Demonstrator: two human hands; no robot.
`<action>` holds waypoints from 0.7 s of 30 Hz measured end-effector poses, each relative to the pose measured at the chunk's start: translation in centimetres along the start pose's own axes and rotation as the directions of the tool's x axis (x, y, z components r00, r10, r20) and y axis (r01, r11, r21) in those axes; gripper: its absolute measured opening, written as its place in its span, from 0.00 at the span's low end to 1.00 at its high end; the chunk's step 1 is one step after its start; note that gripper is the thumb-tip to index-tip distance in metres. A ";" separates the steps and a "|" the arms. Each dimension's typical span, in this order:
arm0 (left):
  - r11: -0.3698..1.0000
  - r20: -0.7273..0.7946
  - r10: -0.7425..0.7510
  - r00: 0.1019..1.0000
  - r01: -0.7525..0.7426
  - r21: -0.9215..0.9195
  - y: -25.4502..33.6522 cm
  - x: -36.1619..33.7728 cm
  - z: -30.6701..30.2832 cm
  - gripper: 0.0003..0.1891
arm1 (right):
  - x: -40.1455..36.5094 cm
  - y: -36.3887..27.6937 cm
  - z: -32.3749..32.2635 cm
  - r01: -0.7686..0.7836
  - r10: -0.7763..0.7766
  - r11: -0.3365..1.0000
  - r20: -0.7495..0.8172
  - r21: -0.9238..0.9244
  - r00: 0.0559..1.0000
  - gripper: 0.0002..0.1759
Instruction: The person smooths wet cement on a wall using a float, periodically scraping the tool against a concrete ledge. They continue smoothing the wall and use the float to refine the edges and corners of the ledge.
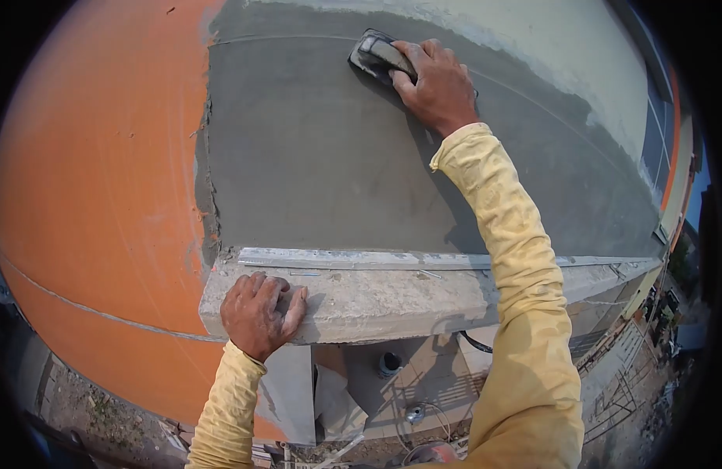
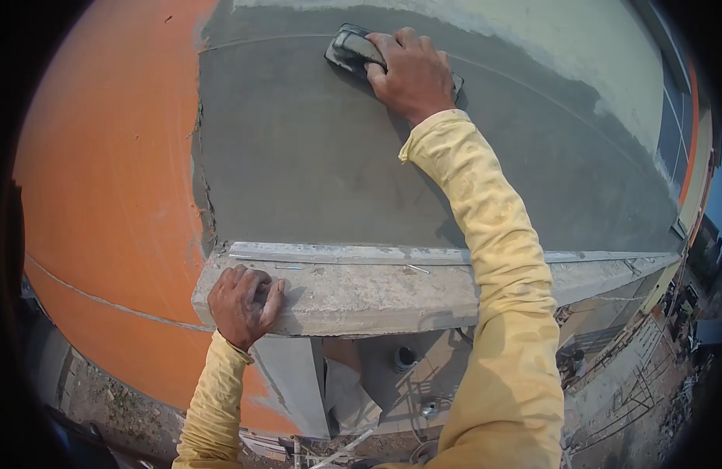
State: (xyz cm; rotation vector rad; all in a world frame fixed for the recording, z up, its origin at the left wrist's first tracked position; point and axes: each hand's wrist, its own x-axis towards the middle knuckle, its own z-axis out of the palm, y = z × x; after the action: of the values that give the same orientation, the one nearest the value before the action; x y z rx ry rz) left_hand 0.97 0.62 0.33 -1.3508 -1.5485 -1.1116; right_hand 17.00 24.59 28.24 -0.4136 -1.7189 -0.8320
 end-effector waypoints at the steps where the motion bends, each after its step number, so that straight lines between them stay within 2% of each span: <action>1: 1.000 0.013 0.003 1.000 -0.004 0.008 0.1 0.1 0.0 0.12 | -2.0 3.2 -0.9 -0.077 0.076 0.997 -0.036 -0.029 0.996 0.25; 2: 1.000 0.021 0.000 1.000 0.000 0.024 0.1 0.1 -0.1 0.13 | -4.0 6.1 -1.4 -0.172 0.169 0.984 -0.054 -0.052 0.984 0.25; 3: 0.998 -0.008 -0.033 0.999 0.034 0.048 0.0 0.0 -0.1 0.13 | -5.7 9.0 -1.3 -0.262 0.261 0.965 -0.084 0.002 0.962 0.25; 4: 0.999 -0.018 -0.023 1.000 0.024 0.047 0.0 0.1 0.2 0.13 | -6.2 9.3 -1.7 -0.334 0.338 0.941 -0.116 0.053 0.934 0.25; 7: 0.999 -0.020 -0.021 1.000 0.022 0.043 0.0 -0.2 0.1 0.14 | -5.2 7.6 0.3 -0.285 0.287 0.958 -0.177 0.037 0.942 0.25; 9: 0.999 -0.028 -0.012 1.000 0.013 0.034 -0.2 -0.3 0.3 0.15 | -1.7 0.9 1.4 -0.152 0.164 0.984 -0.144 0.092 0.976 0.25; 12: 1.000 -0.016 0.000 1.000 0.000 0.012 -0.5 -0.4 0.0 0.15 | 3.8 -8.7 4.1 0.028 -0.020 0.998 -0.149 0.051 0.989 0.25; 15: 1.000 -0.020 0.020 1.000 -0.021 -0.022 -0.9 -0.4 -0.1 0.15 | 8.5 -16.7 5.8 0.115 -0.105 0.991 -0.129 0.072 0.986 0.25; 17: 0.999 -0.010 0.028 1.000 -0.028 -0.038 -1.0 -0.4 -0.3 0.14 | 9.5 -18.6 6.2 0.129 -0.117 0.989 -0.147 0.078 0.982 0.25; 21: 0.995 -0.012 0.044 0.999 -0.045 -0.088 -1.2 -0.3 -0.4 0.15 | 6.1 -17.8 4.4 0.211 -0.215 0.970 0.022 0.121 0.976 0.24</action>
State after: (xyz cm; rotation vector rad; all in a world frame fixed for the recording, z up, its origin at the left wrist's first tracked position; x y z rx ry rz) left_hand -0.18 0.08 0.07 -1.4297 -1.4703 -1.1689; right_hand 0.43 14.62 27.72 -0.1655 -1.8568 -0.8745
